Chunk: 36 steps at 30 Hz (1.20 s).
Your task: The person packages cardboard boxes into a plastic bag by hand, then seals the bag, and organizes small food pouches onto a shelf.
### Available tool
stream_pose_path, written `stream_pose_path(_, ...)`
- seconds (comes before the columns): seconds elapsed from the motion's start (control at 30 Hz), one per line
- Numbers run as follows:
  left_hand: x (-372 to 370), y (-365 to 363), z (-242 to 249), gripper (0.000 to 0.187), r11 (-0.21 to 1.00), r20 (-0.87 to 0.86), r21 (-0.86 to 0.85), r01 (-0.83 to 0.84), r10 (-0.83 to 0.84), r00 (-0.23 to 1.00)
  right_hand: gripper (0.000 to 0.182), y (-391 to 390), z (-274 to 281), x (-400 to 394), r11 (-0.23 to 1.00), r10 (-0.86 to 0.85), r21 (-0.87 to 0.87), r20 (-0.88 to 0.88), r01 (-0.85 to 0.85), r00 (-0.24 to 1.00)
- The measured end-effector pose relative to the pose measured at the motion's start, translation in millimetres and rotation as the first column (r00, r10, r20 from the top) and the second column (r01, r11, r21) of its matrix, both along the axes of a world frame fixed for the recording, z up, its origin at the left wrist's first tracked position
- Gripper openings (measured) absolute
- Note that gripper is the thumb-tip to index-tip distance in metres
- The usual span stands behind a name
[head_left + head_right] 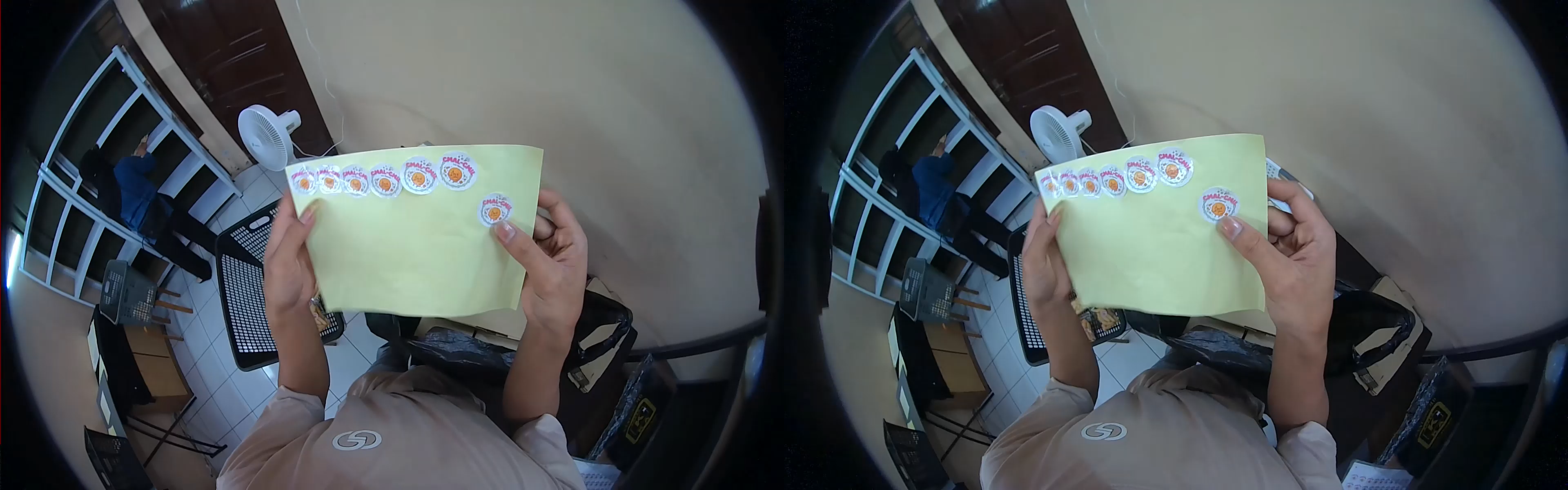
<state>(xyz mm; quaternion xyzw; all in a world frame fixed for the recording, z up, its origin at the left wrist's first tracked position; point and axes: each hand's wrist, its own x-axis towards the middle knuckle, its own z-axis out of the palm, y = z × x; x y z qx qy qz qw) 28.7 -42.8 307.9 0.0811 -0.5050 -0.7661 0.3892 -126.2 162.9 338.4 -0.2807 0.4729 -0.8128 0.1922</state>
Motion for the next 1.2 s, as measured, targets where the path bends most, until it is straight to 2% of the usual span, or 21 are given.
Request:
stream_pose_path(0.03, -6, 4, 7, 0.041, 0.963, 0.016, -0.136, -0.232, 0.237, 0.971, 0.033, 0, -2, -2, 0.999, -0.042, 0.016, -0.021, 0.043, 0.999)
stream_pose_path(0.07, -8, 3, 8, 0.040, 0.825, -0.031, -0.331, -0.458, 0.476, 0.879, 0.027, -1, -3, -2, 0.996, -0.082, 0.033, -0.042, 0.084, 0.996)
stream_pose_path(0.1, -9, 3, 9, 0.039, 0.596, -0.131, -0.493, -0.634, 0.669, 0.732, 0.027, -1, -5, -3, 0.996, -0.090, 0.026, -0.042, 0.091, 0.995)
stream_pose_path(0.13, -8, 14, 15, 0.035, 0.520, -0.195, -0.498, -0.693, 0.712, 0.675, 0.023, -2, -6, -2, 0.996, -0.092, 0.015, -0.054, 0.093, 0.994)
stream_pose_path(0.17, -6, 24, 18, 0.029, 0.572, -0.258, -0.482, -0.664, 0.631, 0.731, 0.020, -4, -6, -1, 0.996, -0.094, 0.005, -0.066, 0.094, 0.993)
stream_pose_path(0.23, -11, 45, 29, 0.025, 0.471, -0.287, -0.711, -0.522, 0.483, 0.827, 0.018, -11, -7, 4, 0.996, -0.086, -0.009, -0.049, 0.085, 0.995)
stream_pose_path(0.3, -23, 61, 37, 0.027, 0.438, -0.252, -0.802, -0.407, 0.370, 0.894, 0.018, -18, -11, 7, 0.998, -0.057, -0.028, -0.048, 0.056, 0.997)
stream_pose_path(0.37, -34, 62, 42, 0.034, 0.320, -0.197, -0.886, -0.334, 0.392, 0.899, 0.018, -18, -13, 12, 0.999, -0.011, -0.030, -0.054, 0.010, 0.998)
stream_pose_path(0.4, -38, 61, 43, 0.038, 0.264, -0.219, -0.898, -0.352, 0.427, 0.878, 0.018, -17, -14, 13, 0.999, 0.015, -0.028, -0.054, -0.017, 0.998)
stream_pose_path(0.53, -46, 61, 38, 0.030, 0.219, -0.222, -0.916, -0.337, 0.423, 0.878, 0.018, -16, -13, 17, 0.999, 0.044, -0.022, -0.038, -0.045, 0.998)
stream_pose_path(0.67, -49, 57, 31, 0.028, 0.221, -0.229, -0.915, -0.336, 0.400, 0.887, 0.017, -13, -14, 17, 0.997, 0.073, -0.019, -0.060, -0.074, 0.996)
stream_pose_path(0.77, -47, 53, 34, 0.025, 0.270, -0.198, -0.913, -0.304, 0.358, 0.912, 0.016, -13, -15, 14, 0.994, 0.108, 0.003, -0.079, -0.109, 0.991)
stream_pose_path(0.83, -45, 51, 39, 0.023, 0.329, -0.086, -0.925, -0.192, 0.309, 0.947, 0.015, -11, -14, 12, 0.991, 0.129, 0.053, -0.116, -0.123, 0.985)
stream_pose_path(0.97, -39, 46, 41, 0.021, 0.334, -0.045, -0.931, -0.149, 0.302, 0.952, 0.014, -10, -9, 11, 0.982, 0.186, 0.064, -0.133, -0.179, 0.973)
stream_pose_path(1.03, -36, 44, 46, 0.022, 0.279, -0.004, -0.956, -0.091, 0.298, 0.955, 0.013, -10, -8, 11, 0.979, 0.201, 0.084, -0.188, -0.189, 0.961)
stream_pose_path(1.2, -34, 40, 49, 0.020, 0.228, -0.002, -0.972, -0.060, 0.249, 0.968, 0.014, -9, -7, 11, 0.972, 0.229, 0.106, -0.229, -0.210, 0.946)
